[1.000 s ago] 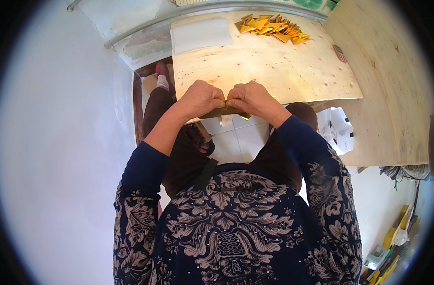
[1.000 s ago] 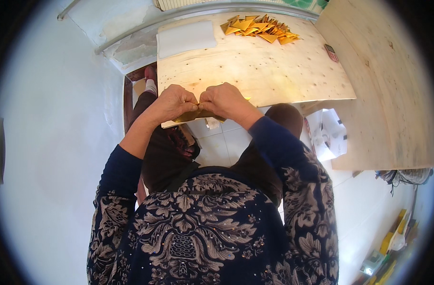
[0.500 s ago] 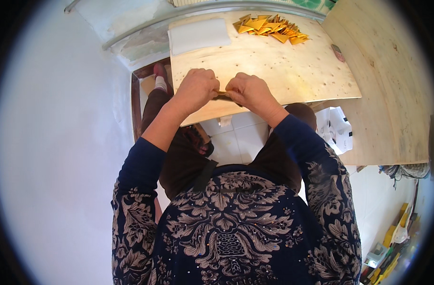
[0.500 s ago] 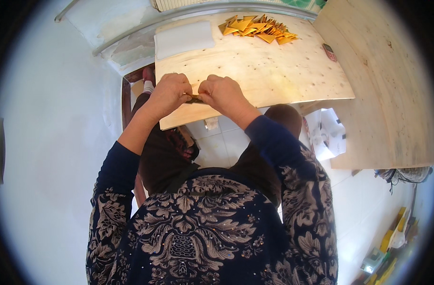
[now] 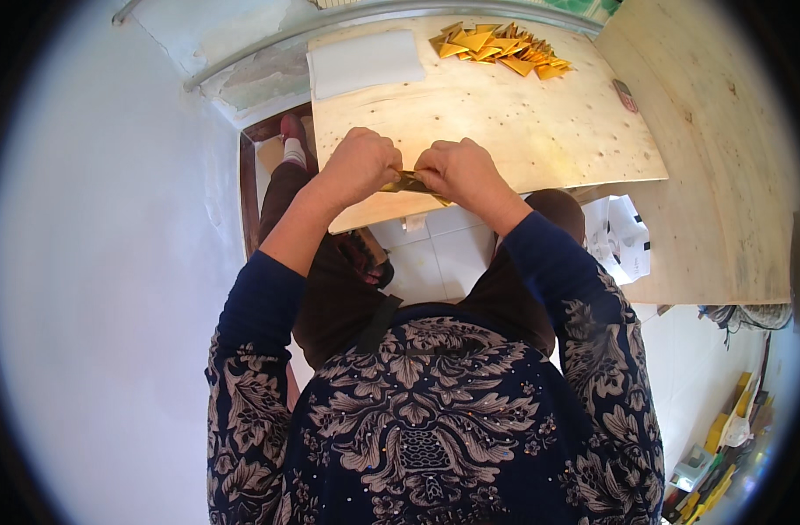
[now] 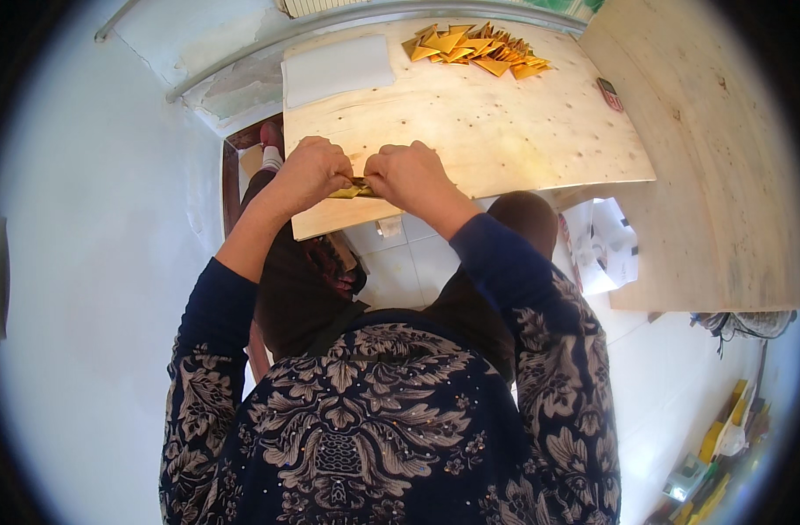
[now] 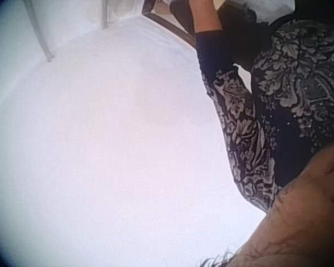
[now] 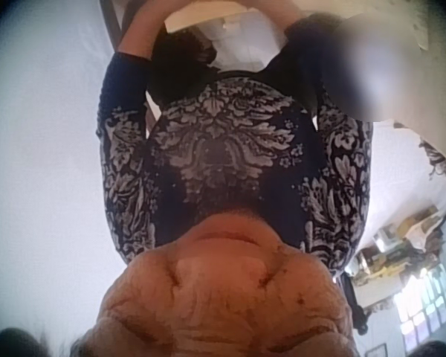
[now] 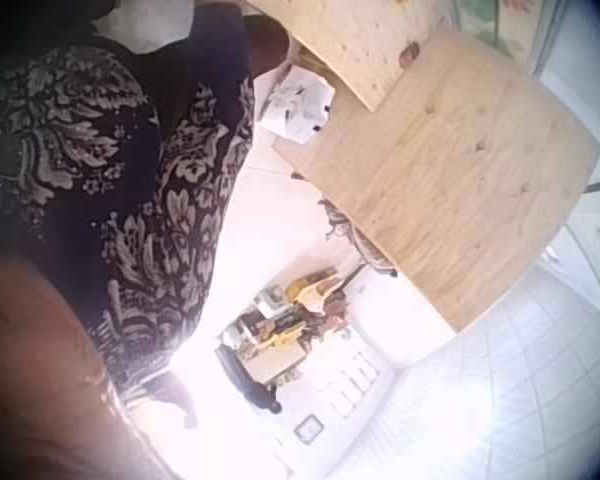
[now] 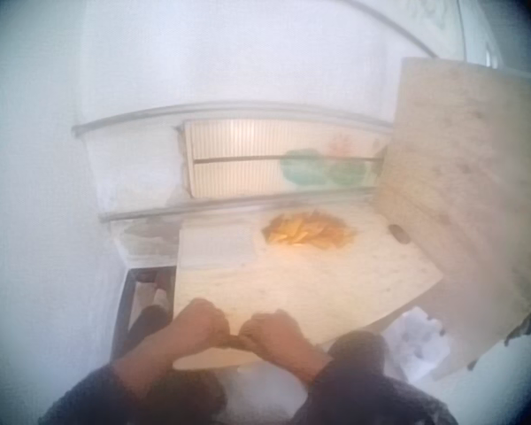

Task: The person folds a sheet of gold-colored paper by hand into a small triangular packet on a wooden table. They repeatedly fold, crease, and tuck the edges, then place the finished packet with others on the table.

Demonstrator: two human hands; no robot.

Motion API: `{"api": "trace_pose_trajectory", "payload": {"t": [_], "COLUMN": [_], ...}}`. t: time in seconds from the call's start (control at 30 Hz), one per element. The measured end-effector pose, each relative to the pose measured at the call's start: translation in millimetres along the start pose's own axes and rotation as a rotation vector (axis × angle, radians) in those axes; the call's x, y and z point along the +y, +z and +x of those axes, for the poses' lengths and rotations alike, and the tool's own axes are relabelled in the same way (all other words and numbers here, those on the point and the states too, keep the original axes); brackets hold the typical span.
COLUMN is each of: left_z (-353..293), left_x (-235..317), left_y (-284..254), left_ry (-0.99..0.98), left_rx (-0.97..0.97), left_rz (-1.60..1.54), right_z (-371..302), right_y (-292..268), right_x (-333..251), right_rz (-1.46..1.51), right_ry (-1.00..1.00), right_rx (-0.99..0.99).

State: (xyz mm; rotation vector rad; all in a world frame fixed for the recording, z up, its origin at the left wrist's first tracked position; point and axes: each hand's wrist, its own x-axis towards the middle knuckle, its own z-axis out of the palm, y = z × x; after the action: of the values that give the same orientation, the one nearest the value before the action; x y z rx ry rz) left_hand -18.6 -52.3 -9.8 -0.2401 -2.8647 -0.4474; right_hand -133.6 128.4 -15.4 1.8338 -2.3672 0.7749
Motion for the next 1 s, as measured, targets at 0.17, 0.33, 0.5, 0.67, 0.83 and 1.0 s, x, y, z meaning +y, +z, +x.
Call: {"api": "trace_pose_trajectory", "payload": {"t": [0.17, 0.33, 0.5, 0.67, 0.83, 1.0], "left_z": [5, 4, 1, 6, 14, 18], "left_x": [5, 3, 6, 7, -3, -10], "left_y": [-10, -18, -19, -23, -19, -7], "left_ry": [-0.23, -0.27, -0.295, -0.315, -0.107, 0.059], "left_rx": [-0.264, -0.397, -0.376, -0.41, -0.269, 0.321], "left_rz": [-0.198, -0.441, -0.554, -0.407, -0.079, 0.115], "right_z": [2, -2, -6, -6, -10, -10], "right_y": [-6, -13, -12, -6, 14, 38], "right_x": [9, 14, 12, 14, 15, 16], "right_rz": [0.267, 0.505, 0.522, 0.604, 0.781, 0.891], "right_ry": [0.193, 0.269, 0.303, 0.371, 0.36, 0.632], "right_rx": [-0.231, -0.368, -0.38, -0.363, -0.309, -0.194]}}
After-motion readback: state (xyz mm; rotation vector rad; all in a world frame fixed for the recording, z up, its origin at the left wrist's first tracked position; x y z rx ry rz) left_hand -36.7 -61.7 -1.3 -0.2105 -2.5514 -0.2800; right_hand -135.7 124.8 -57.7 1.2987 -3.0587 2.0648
